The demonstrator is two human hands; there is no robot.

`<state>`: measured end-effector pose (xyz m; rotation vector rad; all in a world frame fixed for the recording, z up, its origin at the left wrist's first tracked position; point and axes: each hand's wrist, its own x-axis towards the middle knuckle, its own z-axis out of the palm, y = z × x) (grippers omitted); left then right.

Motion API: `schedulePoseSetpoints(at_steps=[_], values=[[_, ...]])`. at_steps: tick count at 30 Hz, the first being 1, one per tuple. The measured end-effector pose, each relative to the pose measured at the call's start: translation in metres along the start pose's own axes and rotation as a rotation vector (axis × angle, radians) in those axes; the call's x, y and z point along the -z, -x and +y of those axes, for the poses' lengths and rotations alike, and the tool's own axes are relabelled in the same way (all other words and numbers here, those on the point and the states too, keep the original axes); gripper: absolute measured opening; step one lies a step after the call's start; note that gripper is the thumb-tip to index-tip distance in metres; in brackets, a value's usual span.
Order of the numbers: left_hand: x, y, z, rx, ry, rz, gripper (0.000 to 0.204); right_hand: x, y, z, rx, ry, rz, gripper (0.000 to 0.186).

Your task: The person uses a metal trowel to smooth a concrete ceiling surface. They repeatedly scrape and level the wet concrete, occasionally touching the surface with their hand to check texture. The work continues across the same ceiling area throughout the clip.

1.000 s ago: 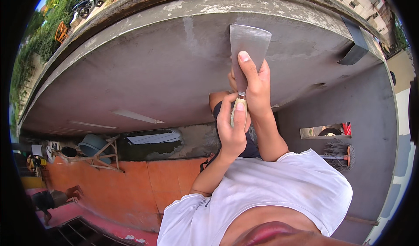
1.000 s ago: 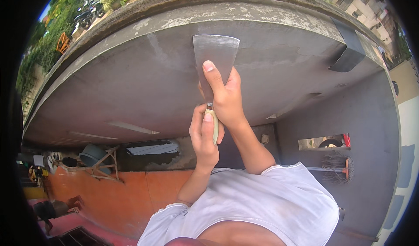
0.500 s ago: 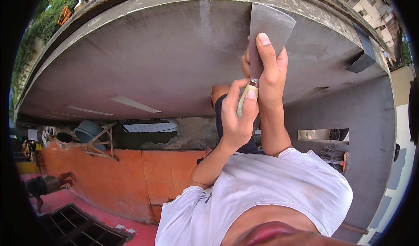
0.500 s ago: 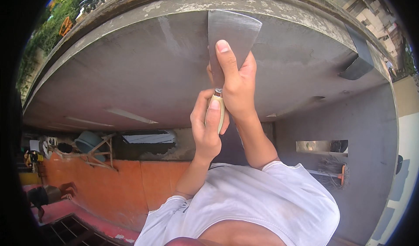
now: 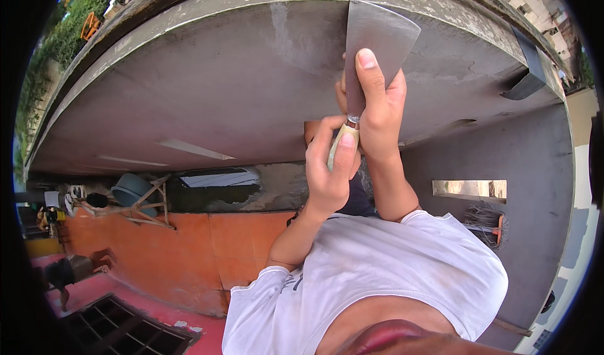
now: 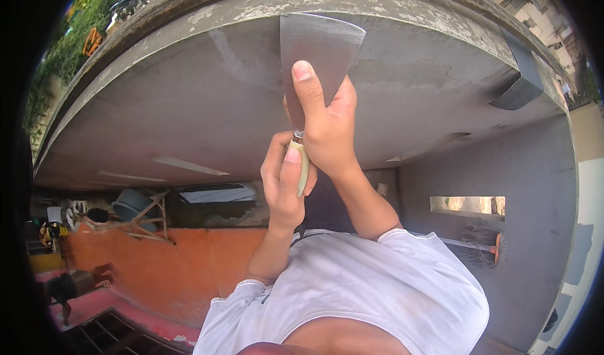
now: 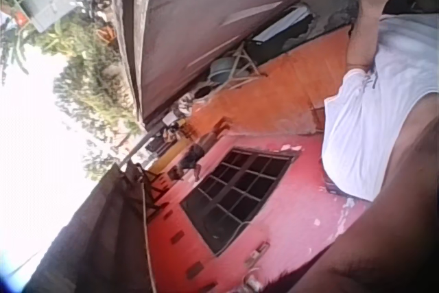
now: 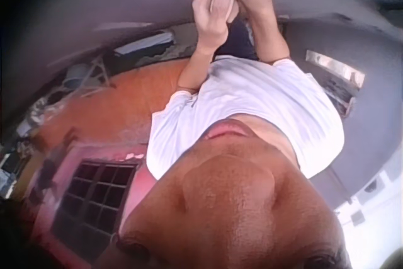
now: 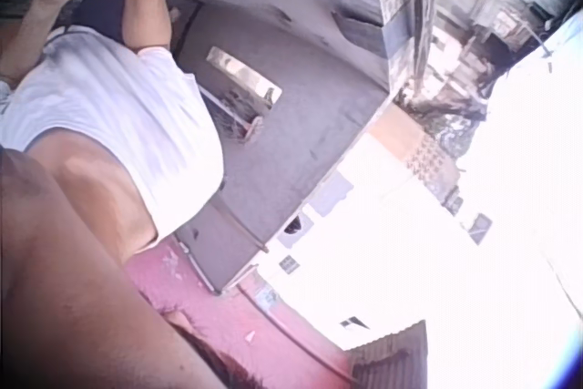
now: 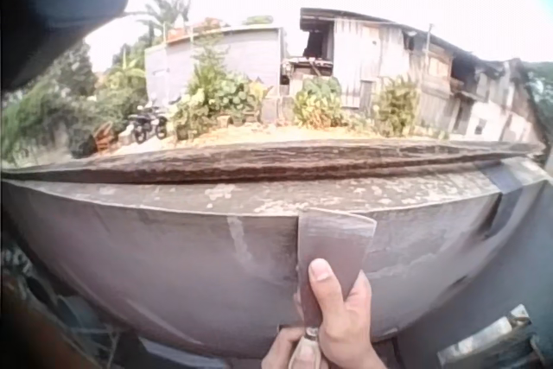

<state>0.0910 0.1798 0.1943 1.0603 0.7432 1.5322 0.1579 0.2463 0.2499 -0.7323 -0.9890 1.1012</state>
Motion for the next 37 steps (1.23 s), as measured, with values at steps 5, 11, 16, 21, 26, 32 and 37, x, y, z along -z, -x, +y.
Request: schedulePoseSetpoints(at_steps=[5, 11, 16, 21, 26, 32, 37], values=[[0.010, 0.019, -0.020, 0.082, 0.016, 0.001, 0.031, 0.019, 0.017, 0.029, -0.022, 0.013, 0.046, 0.025], [0.004, 0.012, -0.008, 0.100, -0.066, 0.011, 0.037, 0.014, 0.012, 0.017, -0.040, -0.054, 0.011, 0.025], [0.002, 0.018, -0.022, 0.071, -0.006, 0.028, 0.031, 0.022, 0.012, 0.023, -0.047, -0.005, 0.024, 0.027], [-0.001, 0.017, -0.021, 0.086, -0.040, 0.019, 0.031, 0.026, 0.010, 0.022, -0.076, -0.041, -0.014, 0.028], [-0.004, 0.018, -0.025, 0.084, -0.078, 0.063, 0.040, 0.022, 0.011, 0.023, -0.087, -0.032, 0.010, 0.027], [0.004, 0.021, -0.022, 0.137, -0.055, 0.058, 0.040, 0.025, 0.013, 0.028, -0.098, -0.044, -0.029, 0.026], [-0.006, 0.012, -0.005, 0.103, -0.062, 0.099, 0.043, 0.015, 0.003, 0.013, -0.083, -0.095, -0.112, 0.027]])
